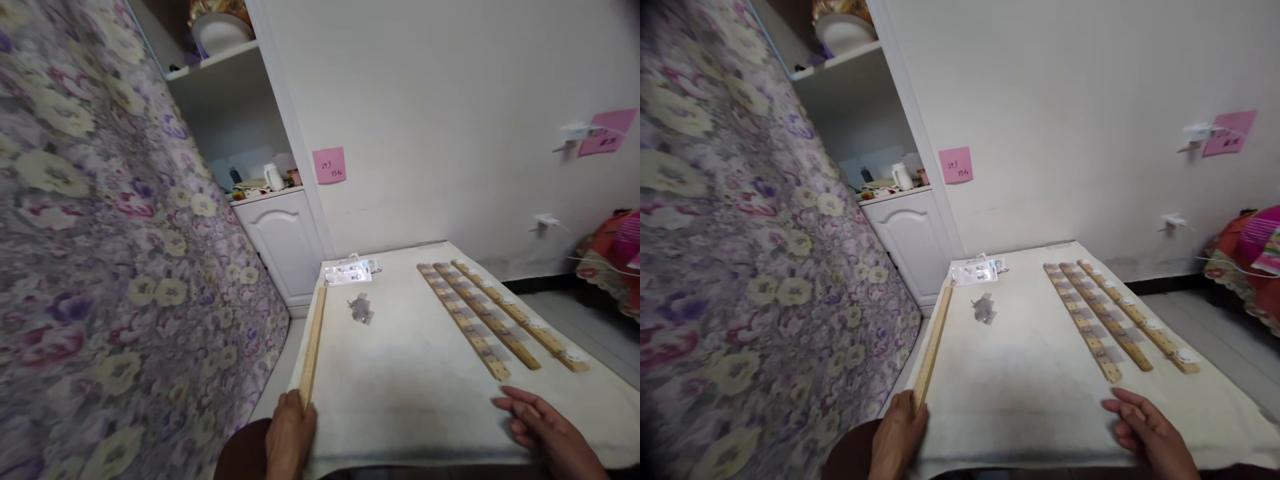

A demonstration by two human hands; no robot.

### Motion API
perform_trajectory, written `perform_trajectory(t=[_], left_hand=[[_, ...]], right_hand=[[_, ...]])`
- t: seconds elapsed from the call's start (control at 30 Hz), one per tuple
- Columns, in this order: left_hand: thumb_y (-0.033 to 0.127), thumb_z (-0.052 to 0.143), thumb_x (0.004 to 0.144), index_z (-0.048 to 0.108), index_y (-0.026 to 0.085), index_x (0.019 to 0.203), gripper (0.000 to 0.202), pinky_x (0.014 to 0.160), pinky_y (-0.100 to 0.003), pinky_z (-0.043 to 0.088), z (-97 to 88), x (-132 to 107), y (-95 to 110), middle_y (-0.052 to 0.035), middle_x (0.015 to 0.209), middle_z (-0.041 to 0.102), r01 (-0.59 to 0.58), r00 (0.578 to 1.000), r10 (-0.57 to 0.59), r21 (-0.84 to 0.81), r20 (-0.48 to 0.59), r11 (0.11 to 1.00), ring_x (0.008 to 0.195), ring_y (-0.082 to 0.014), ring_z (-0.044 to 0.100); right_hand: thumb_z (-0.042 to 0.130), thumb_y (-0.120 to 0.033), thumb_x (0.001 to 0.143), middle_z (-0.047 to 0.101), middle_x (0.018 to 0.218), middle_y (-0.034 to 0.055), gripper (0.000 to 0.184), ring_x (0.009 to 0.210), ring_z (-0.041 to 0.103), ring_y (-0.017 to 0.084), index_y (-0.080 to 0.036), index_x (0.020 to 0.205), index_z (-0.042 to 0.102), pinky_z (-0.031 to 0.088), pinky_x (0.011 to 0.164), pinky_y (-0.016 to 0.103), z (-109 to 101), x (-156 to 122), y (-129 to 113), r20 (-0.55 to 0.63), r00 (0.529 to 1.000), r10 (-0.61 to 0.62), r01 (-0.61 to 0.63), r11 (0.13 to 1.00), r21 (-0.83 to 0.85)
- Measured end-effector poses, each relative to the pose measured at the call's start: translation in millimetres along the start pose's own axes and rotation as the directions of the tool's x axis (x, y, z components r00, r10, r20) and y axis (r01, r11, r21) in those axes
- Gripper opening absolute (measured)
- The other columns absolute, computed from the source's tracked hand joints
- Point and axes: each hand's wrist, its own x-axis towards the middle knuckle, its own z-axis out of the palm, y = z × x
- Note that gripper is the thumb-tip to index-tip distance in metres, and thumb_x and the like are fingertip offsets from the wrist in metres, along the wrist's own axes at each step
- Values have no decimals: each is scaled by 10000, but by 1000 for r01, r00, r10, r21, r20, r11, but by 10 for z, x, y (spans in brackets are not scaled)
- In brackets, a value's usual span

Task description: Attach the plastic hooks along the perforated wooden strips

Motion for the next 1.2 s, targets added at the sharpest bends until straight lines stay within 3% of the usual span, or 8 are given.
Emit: perform_trajectory(t=[0.2, 0.3, 0.37, 0.5, 0.57, 0.67, 0.9, 1.2], left_hand=[[407, 394, 837, 488, 211, 1003, 274, 720, -328, 434, -121, -87, 88, -81, 975, 663, 93, 987, -73, -139, 145, 986, 901, -247, 640], [446, 411, 833, 444, 212, 1068, 333, 706, -308, 451, -55, -236, 174, -60, 898, 676, 108, 981, -32, -396, 194, 912, 834, -227, 655], [452, 454, 814, 385, 198, 1150, 427, 711, -283, 466, 88, -367, 252, -42, 874, 666, 105, 981, 23, -623, 194, 775, 798, -199, 658], [504, 551, 741, 339, 178, 1162, 573, 420, -229, 399, 463, -641, 473, 38, 672, 575, 248, 941, 104, -866, 322, 434, 451, -132, 568], [531, 596, 709, 381, 180, 1100, 567, 384, -203, 372, 560, -756, 596, 45, 651, 569, 332, 908, 157, -895, 389, 297, 396, -104, 541], [555, 629, 690, 448, 180, 1044, 547, 446, -199, 431, 522, -865, 731, 15, 684, 602, 372, 898, 179, -910, 402, 181, 508, -128, 622], [547, 568, 732, 460, 189, 1044, 488, 491, -212, 438, 396, -894, 740, -24, 835, 660, 430, 853, 259, -892, 452, 141, 559, -122, 630], [485, 488, 808, 525, 188, 946, 330, 446, -202, 336, 378, -884, 658, 70, 569, 495, 171, 890, 349, -924, 294, 343, 445, -85, 443]], right_hand=[[806, -407, 520, 733, 868, 52, 564, 495, 571, 109, -200, 1003, 599, 520, 484, 231, -10, 13, -50, -17, 998, 60, -60, 998, 1], [795, -433, 522, 733, 856, 53, 563, 514, 579, 115, -198, 995, 601, 521, 505, 236, 6, -6, -65, -27, 998, 48, -49, 998, -29], [778, -467, 539, 732, 852, 57, 551, 536, 597, 129, -196, 987, 605, 521, 521, 246, 76, -50, -33, -21, 999, 42, -44, 996, -72], [713, -524, 613, 723, 812, 43, 466, 514, 595, 126, -210, 940, 610, 463, 463, 229, 412, -252, 148, 131, 990, 56, -34, 986, -165], [681, -554, 642, 700, 738, 24, 427, 489, 586, 114, -204, 872, 598, 425, 440, 209, 632, -392, 255, 316, 941, 123, -58, 976, -209], [632, -569, 689, 700, 785, 33, 407, 568, 632, 130, -196, 844, 585, 442, 498, 217, 915, -577, 370, 548, 811, 207, -69, 963, -261], [688, -591, 604, 693, 777, 26, 514, 658, 664, 175, -185, 909, 606, 487, 601, 283, 1257, -809, 487, 581, 736, 348, -236, 936, -261], [550, -632, 749, 701, 703, 77, 554, 453, 562, 95, -114, 926, 631, 396, 411, 183, 1599, -936, 641, 586, 675, 449, -430, 884, -183]])
